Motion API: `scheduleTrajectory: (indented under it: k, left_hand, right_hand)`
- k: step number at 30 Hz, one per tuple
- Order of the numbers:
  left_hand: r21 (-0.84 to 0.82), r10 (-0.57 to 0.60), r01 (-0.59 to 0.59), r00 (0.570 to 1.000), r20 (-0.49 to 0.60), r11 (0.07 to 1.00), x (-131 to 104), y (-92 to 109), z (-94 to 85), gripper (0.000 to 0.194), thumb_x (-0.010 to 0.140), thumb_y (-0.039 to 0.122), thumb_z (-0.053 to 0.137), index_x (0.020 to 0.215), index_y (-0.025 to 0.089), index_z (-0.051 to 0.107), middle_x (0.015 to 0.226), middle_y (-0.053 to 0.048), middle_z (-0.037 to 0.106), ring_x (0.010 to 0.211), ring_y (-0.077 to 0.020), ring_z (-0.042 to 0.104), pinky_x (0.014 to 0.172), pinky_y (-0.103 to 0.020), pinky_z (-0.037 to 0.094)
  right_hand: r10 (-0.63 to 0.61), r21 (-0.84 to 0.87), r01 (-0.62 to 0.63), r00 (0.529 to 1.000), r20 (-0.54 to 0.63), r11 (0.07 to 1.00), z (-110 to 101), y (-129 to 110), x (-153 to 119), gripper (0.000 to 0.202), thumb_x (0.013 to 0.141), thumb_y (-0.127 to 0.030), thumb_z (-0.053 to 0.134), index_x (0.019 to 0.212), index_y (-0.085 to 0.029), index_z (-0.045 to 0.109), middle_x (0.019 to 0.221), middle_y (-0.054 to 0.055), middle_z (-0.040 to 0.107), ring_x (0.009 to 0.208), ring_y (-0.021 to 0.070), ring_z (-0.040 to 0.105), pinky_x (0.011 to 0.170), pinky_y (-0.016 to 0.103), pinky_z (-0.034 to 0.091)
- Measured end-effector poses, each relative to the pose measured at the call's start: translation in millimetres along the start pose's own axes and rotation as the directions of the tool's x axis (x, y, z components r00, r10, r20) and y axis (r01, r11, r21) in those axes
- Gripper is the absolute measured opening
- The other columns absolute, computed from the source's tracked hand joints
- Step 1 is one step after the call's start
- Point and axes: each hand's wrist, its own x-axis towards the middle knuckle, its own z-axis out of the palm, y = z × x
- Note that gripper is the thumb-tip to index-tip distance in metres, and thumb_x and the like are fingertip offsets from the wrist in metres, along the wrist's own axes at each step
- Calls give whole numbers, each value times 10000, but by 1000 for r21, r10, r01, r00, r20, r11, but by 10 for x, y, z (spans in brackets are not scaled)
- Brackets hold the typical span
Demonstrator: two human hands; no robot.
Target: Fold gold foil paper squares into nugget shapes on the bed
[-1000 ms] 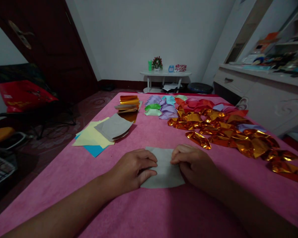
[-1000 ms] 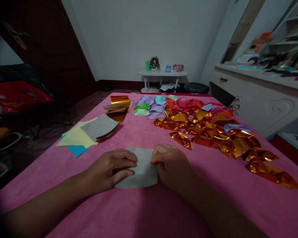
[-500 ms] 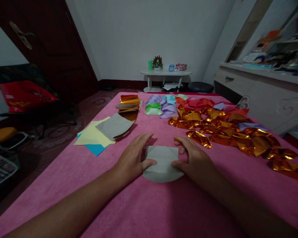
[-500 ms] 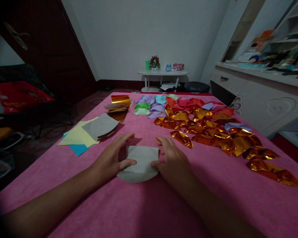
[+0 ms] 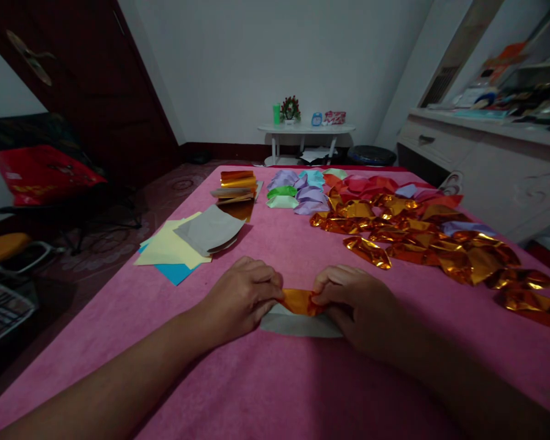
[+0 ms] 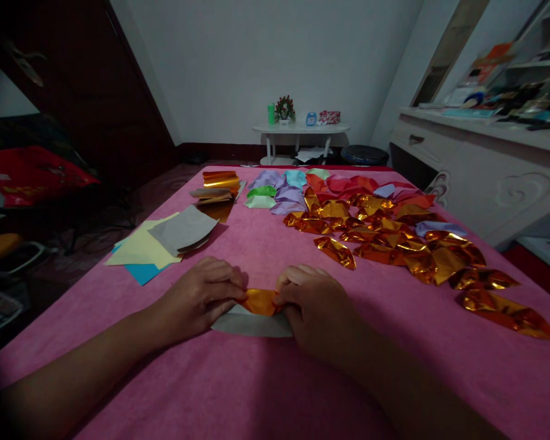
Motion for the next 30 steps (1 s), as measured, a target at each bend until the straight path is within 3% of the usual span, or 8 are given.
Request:
scheduleTrajectory:
  k: [9,16,22,27,30]
  left_hand:
    - [55,7,-12,995,97,998,-5,50,-72,229,806,104,538,943,220,681,944,-24,632,880,-160,566,805,-333,389]
    - [-58,-26,28,999,34,998,9,1,-39,160,872,251,539,877,178,681,898,-47,671,829,-161,602,795,-328,443]
    - [-126,-208,192,969,-133,973,12,-36,100,191,865,227,551,1047,191,596,959,-53,663,854,-160,617,765,-297,492]
    - [118,-111,155,942,-317,981,16,50,59,295,834,236,591,1125,202,553,1173,-103,547,1072,-228,510,891,-390,439]
    - [281,-3,79,965,-261,956,1,83,53,159,869,218,541,1009,203,615,1017,-72,598,926,-202,529,822,-370,427]
  right_hand:
    - [15,-82,-8,996,92,997,-63,-43,3,172,752,-69,559,765,-207,662,805,26,602,776,169,537,678,288,386]
    - [42,5,-42,998,44,999,-35,-22,16,142,768,-95,571,711,-203,643,773,14,608,754,155,547,664,274,389]
    - [158,96,-146,980,-125,985,98,75,61,185,836,-161,523,675,-184,610,713,11,596,666,137,534,622,268,379]
    - [243,45,-239,940,-240,970,153,170,129,158,790,-169,563,632,-188,561,643,-8,531,580,126,481,566,260,358]
    - [211,-30,-230,931,-297,973,164,121,143,90,737,-105,580,763,-191,571,768,9,556,660,143,515,619,269,390]
